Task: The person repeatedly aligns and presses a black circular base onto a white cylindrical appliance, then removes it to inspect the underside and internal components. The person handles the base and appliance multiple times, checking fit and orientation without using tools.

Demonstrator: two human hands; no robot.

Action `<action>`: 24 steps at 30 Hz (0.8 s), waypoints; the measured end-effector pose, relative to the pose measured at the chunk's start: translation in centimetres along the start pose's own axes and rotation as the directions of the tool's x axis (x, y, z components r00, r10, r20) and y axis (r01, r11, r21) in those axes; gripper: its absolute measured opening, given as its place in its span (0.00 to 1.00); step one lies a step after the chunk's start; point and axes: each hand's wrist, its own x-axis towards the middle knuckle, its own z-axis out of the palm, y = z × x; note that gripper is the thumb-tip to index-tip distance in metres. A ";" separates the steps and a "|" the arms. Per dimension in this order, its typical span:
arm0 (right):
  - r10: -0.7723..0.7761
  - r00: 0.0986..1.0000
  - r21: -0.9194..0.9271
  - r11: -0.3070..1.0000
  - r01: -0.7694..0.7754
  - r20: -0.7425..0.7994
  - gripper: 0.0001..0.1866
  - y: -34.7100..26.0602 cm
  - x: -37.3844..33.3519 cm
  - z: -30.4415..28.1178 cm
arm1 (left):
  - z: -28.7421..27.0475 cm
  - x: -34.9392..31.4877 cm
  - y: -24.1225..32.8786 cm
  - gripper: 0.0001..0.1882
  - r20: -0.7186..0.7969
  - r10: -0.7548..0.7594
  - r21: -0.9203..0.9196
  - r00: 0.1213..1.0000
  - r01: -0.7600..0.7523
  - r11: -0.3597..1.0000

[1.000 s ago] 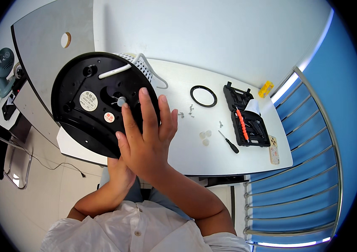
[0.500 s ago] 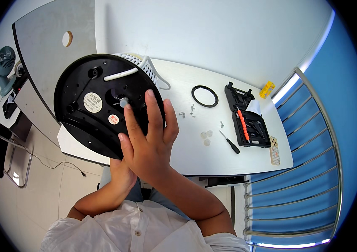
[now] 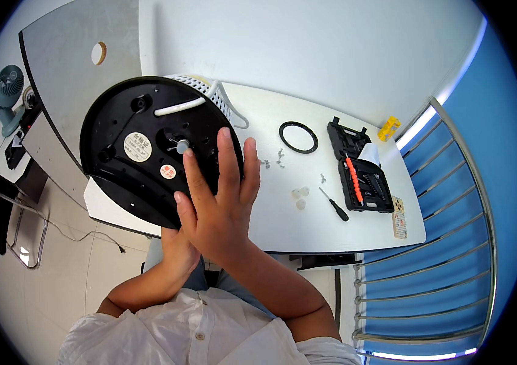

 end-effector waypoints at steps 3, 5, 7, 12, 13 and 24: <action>0.001 1.000 0.014 1.000 -0.001 0.016 0.25 0.4 -0.1 0.1 | 0.1 0.1 -0.1 0.28 -0.007 0.000 0.007 1.000 0.000 1.000; 0.001 1.000 0.012 1.000 -0.001 0.018 0.25 0.4 -0.1 0.0 | 0.2 0.1 -0.3 0.28 -0.035 0.011 0.008 0.999 -0.010 1.000; 0.001 1.000 0.011 1.000 -0.001 0.013 0.25 0.4 -0.2 0.0 | 0.1 0.2 -0.5 0.28 -0.040 0.022 0.019 0.999 -0.021 1.000; -0.009 1.000 0.002 1.000 0.009 0.007 0.25 0.4 0.0 0.0 | -0.2 0.2 -0.6 0.29 -0.051 0.042 0.033 0.998 -0.041 0.999; -0.013 1.000 -0.002 1.000 0.013 0.006 0.25 0.4 0.0 0.0 | -0.2 0.2 -0.6 0.29 -0.058 0.041 0.023 0.997 -0.040 0.999; 0.003 1.000 0.014 1.000 -0.003 -0.013 0.24 0.4 0.1 0.2 | 0.2 0.4 0.1 0.29 -0.072 0.002 0.046 0.997 0.001 0.999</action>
